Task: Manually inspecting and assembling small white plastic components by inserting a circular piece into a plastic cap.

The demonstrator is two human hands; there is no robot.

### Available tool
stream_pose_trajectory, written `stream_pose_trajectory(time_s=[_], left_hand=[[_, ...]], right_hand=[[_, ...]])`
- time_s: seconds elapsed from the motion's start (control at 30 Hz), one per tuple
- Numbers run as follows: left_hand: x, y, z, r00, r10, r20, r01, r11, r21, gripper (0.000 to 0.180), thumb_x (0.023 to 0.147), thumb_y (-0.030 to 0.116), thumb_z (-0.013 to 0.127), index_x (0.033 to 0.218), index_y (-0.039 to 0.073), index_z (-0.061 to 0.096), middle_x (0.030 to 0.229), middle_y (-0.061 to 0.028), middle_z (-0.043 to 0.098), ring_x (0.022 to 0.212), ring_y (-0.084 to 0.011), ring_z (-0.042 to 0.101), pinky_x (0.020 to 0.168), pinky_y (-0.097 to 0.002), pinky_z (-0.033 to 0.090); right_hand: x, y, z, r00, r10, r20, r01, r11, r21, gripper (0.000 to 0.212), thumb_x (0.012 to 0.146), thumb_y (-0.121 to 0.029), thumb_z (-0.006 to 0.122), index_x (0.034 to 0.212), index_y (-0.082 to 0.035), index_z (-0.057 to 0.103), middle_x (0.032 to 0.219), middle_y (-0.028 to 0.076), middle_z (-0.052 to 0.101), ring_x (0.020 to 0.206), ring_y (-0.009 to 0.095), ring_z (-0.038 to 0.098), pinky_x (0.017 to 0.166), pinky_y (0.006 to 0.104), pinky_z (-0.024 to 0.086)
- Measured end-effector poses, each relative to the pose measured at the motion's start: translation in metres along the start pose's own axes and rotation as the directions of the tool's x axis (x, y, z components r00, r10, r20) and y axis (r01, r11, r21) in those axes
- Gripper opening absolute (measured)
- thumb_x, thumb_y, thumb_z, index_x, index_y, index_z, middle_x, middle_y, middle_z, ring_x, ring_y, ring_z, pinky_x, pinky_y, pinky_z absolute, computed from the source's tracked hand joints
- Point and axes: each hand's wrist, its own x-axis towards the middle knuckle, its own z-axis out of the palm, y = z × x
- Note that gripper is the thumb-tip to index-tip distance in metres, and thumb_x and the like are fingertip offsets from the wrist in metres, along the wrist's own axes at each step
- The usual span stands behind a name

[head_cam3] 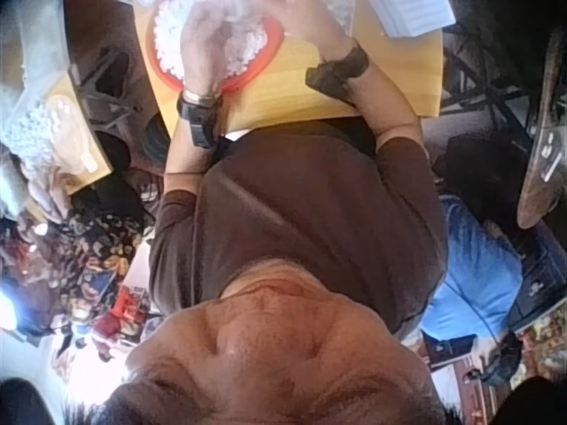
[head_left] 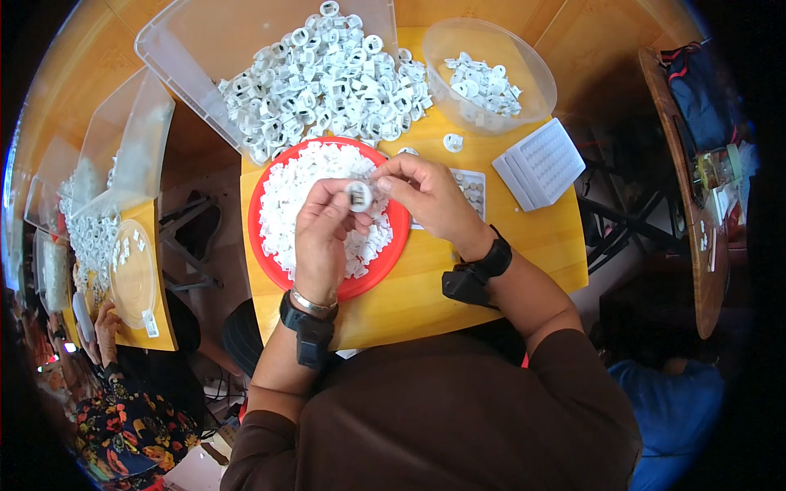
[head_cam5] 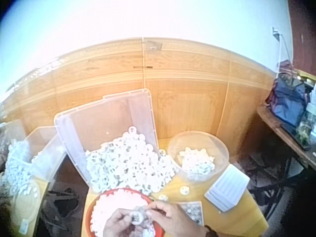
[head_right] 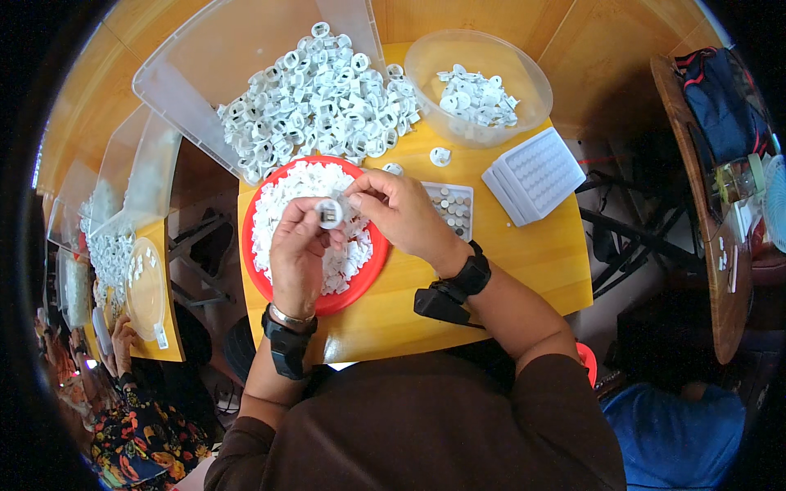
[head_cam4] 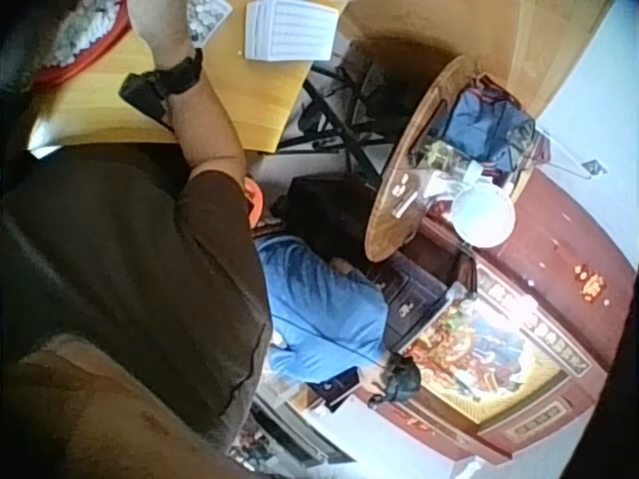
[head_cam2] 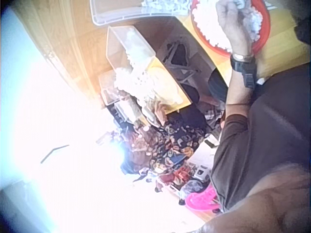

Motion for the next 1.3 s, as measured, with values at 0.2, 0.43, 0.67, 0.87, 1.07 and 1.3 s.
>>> stream_pose_trajectory(time_s=[0.2, 0.43, 0.67, 0.87, 1.07, 1.3], left_hand=[[0.007, 0.005, -0.02, 0.993, 0.012, -0.119, -0.032, 0.985, -0.169, 0.019, 0.098, 0.015, 0.043, 0.106, 0.002, 0.054, 0.087, -0.0113, 0.064, 0.072, -0.0143, 0.058, 0.067, -0.0268, 0.047], [0.007, 0.004, -0.015, 0.994, -0.001, -0.108, -0.019, 0.983, -0.181, 0.019, 0.098, 0.015, 0.043, 0.106, 0.001, 0.052, 0.088, -0.012, 0.064, 0.072, -0.0153, 0.058, 0.067, -0.0268, 0.047], [0.008, 0.001, -0.017, 0.997, -0.005, -0.083, -0.011, 0.983, -0.186, 0.018, 0.098, 0.016, 0.044, 0.105, 0.001, 0.052, 0.089, -0.0116, 0.064, 0.073, -0.0152, 0.058, 0.068, -0.0278, 0.047], [0.009, 0.002, -0.019, 0.995, -0.003, -0.103, -0.016, 0.983, -0.183, 0.018, 0.098, 0.015, 0.044, 0.105, 0.002, 0.053, 0.089, -0.013, 0.065, 0.071, -0.0153, 0.059, 0.067, -0.0271, 0.048], [0.008, 0.002, -0.018, 0.994, -0.009, -0.113, -0.013, 0.982, -0.188, 0.018, 0.098, 0.015, 0.044, 0.106, 0.002, 0.053, 0.089, -0.0135, 0.065, 0.071, -0.0153, 0.059, 0.066, -0.0269, 0.048], [0.008, 0.001, -0.019, 0.994, -0.001, -0.108, -0.019, 0.982, -0.186, 0.019, 0.098, 0.015, 0.043, 0.107, 0.002, 0.053, 0.088, -0.013, 0.065, 0.071, -0.0153, 0.059, 0.066, -0.027, 0.048]], right_hand=[[-0.006, -0.009, -0.002, 0.926, -0.318, 0.205, 0.375, 0.705, -0.602, 0.008, 0.077, -0.011, 0.067, 0.081, -0.004, 0.066, 0.079, 0.007, 0.06, 0.079, 0.026, 0.057, 0.071, 0.0378, 0.045], [-0.011, 0.002, 0.014, 0.887, -0.33, 0.323, 0.44, 0.391, -0.808, 0.008, 0.076, -0.013, 0.065, 0.072, -0.008, 0.062, 0.081, 0.006, 0.056, 0.091, 0.025, 0.052, 0.081, 0.0383, 0.042], [-0.007, 0.011, 0.012, 0.883, -0.339, 0.323, 0.437, 0.348, -0.829, 0.009, 0.074, -0.012, 0.07, 0.077, -0.009, 0.062, 0.082, 0.005, 0.055, 0.089, 0.025, 0.052, 0.082, 0.039, 0.042], [-0.009, 0.006, 0.015, 0.872, -0.363, 0.329, 0.454, 0.351, -0.819, 0.004, 0.078, -0.011, 0.062, 0.075, -0.008, 0.06, 0.082, 0.006, 0.056, 0.092, 0.025, 0.051, 0.084, 0.0377, 0.041], [-0.008, 0.008, 0.015, 0.879, -0.338, 0.337, 0.448, 0.34, -0.827, 0.004, 0.077, -0.011, 0.063, 0.077, -0.008, 0.059, 0.083, 0.007, 0.056, 0.092, 0.025, 0.051, 0.085, 0.038, 0.041], [-0.004, 0.01, 0.013, 0.89, -0.414, 0.191, 0.4, 0.508, -0.763, 0.006, 0.079, -0.009, 0.064, 0.08, -0.006, 0.058, 0.081, 0.01, 0.058, 0.085, 0.029, 0.055, 0.078, 0.0404, 0.043]])
